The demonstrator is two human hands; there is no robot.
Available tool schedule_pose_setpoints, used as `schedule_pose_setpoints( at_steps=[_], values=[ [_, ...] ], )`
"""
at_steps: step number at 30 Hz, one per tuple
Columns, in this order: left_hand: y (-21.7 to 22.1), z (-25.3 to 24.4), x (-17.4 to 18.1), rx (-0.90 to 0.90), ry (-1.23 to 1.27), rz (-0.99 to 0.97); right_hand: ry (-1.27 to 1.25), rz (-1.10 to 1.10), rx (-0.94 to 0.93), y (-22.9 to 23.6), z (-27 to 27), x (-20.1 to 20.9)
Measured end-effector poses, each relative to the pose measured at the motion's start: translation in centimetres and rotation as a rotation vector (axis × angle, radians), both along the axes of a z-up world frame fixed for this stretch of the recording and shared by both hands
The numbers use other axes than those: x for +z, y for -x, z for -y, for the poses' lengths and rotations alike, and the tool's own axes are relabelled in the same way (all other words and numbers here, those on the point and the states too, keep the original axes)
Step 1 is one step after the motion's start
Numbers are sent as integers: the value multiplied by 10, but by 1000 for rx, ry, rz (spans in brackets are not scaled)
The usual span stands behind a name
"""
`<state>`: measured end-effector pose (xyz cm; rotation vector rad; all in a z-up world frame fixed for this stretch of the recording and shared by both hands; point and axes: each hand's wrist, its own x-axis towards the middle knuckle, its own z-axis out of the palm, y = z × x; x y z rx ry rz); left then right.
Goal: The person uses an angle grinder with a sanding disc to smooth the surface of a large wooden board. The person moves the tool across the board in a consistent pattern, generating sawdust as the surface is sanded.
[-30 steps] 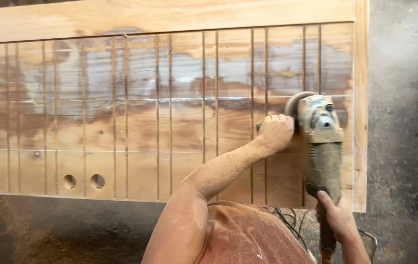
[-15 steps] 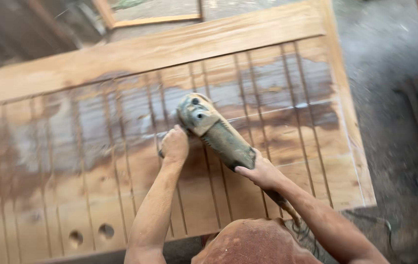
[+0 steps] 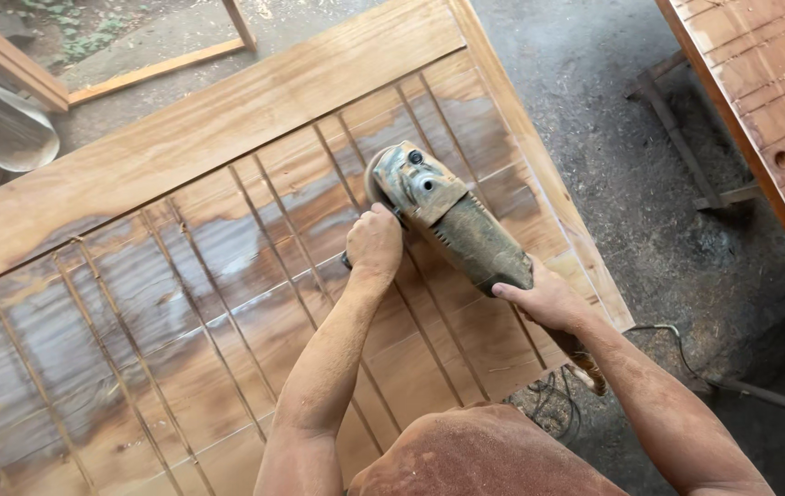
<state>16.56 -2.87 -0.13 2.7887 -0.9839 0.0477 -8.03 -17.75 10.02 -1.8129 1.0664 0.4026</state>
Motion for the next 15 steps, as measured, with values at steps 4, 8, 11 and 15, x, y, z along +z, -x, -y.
schedule_pose_setpoints(
  at_steps=[4, 8, 11, 15],
  values=[
    [18, 30, -14, -58, 12, 13, 3, 2, -68, 29, 10, -10],
    [38, 61, -10, -128, 66, -1, 19, -13, -149, 63, 14, -21],
    [46, 96, 6, -248, 262, 23, -13, 81, -235, 75, 19, -32],
    [64, 63, -13, -194, 222, 110, 64, 0, -139, 97, -10, -37]
  ],
)
